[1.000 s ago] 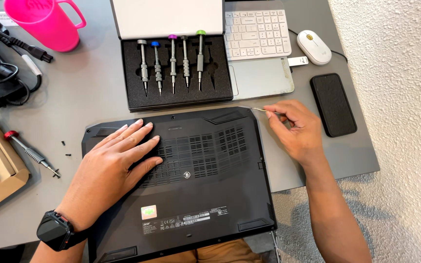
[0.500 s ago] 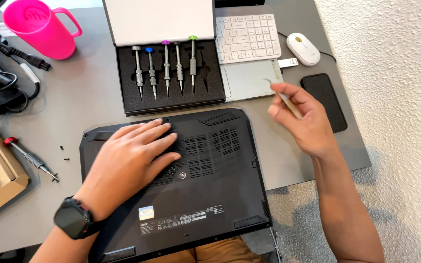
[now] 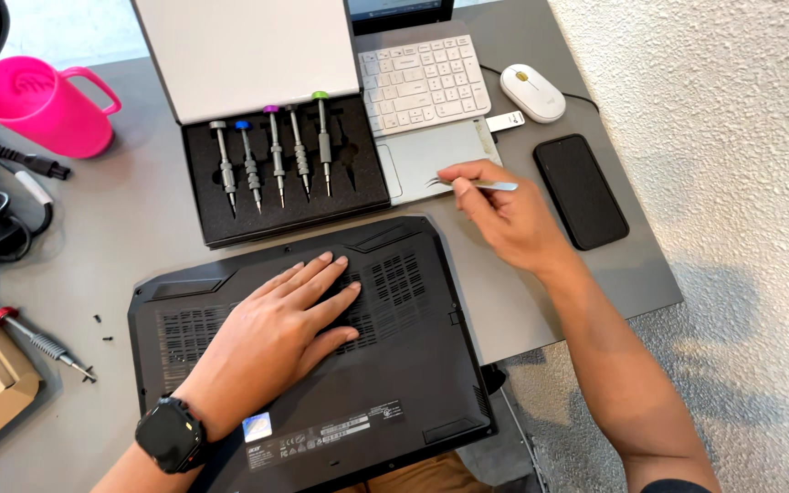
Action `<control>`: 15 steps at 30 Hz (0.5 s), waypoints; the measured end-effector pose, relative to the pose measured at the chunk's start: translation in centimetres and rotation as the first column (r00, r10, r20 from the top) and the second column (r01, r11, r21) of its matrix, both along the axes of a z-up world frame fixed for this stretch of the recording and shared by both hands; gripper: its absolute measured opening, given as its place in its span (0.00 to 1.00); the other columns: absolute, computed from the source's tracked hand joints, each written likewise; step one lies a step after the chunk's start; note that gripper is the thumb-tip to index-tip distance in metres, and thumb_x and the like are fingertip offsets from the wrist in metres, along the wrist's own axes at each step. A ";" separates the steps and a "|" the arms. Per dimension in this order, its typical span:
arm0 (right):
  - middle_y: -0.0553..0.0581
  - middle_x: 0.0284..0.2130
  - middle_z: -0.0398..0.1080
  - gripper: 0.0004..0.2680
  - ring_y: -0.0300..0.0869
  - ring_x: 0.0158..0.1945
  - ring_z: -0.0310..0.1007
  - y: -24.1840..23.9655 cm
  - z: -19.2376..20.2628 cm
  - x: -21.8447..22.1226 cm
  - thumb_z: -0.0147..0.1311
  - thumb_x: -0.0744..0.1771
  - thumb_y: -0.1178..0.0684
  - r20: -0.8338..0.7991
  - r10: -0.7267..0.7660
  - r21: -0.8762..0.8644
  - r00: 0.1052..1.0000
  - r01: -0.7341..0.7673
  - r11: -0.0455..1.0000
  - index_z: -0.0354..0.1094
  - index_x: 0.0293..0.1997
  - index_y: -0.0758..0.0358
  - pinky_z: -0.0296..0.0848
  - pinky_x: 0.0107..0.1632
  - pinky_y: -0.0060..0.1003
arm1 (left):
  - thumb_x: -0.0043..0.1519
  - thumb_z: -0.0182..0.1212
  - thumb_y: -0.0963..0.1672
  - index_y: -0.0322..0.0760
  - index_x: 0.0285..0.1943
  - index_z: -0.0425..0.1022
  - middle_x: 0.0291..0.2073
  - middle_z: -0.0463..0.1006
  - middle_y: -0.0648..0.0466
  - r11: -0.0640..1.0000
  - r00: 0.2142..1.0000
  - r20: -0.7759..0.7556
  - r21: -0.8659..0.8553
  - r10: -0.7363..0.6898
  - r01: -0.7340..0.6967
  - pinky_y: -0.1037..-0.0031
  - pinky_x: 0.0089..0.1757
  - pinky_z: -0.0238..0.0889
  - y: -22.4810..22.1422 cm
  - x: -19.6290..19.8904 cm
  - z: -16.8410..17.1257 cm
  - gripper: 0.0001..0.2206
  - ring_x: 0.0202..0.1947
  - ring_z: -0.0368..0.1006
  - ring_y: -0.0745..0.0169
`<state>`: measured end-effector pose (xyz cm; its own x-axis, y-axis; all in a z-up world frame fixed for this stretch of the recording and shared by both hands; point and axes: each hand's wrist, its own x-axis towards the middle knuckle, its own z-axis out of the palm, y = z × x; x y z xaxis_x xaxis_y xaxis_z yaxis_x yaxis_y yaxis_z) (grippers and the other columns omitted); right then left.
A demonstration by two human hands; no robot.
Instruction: The person uses a screwdriver to remove several screws from the bottom of a laptop, places the screws on the desk, and then uses a pair of tweezers to pry along the seam of the back panel.
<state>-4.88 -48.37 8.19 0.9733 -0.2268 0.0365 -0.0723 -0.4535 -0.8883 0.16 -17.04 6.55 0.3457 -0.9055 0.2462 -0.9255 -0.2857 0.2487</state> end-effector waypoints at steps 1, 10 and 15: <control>0.46 0.29 0.67 0.11 0.33 0.33 0.64 -0.1 0.0 0.1 0.46 0.72 0.50 -0.008 0.062 -0.028 0.998 -0.062 0.998 0.73 0.55 0.61 0.64 0.38 0.27 | 0.66 0.57 0.52 0.36 0.62 0.74 0.66 0.71 0.42 1.000 1.000 -0.015 -0.013 0.002 -0.002 0.58 0.63 0.58 0.1 0.0 0.1 0.21 0.67 0.65 0.45; 0.47 0.42 0.74 0.13 0.38 0.36 0.71 -1.7 -0.1 0.8 0.39 0.72 0.47 -0.118 0.232 -0.346 0.966 -0.259 0.902 0.70 0.39 0.62 0.65 0.43 0.36 | 0.67 0.55 0.52 0.38 0.66 0.72 0.69 0.68 0.44 1.000 0.998 -0.053 0.008 0.025 -0.025 0.59 0.65 0.55 0.2 -0.2 0.1 0.22 0.70 0.62 0.46; 0.44 0.34 0.70 0.10 0.36 0.30 0.62 -1.3 -0.2 0.9 0.43 0.72 0.47 -0.220 0.218 -0.287 0.951 -0.276 0.917 0.70 0.40 0.58 0.61 0.37 0.34 | 0.66 0.56 0.52 0.38 0.65 0.73 0.68 0.69 0.44 1.000 0.999 -0.036 -0.006 0.028 -0.028 0.59 0.65 0.56 0.2 -0.2 0.0 0.22 0.69 0.63 0.47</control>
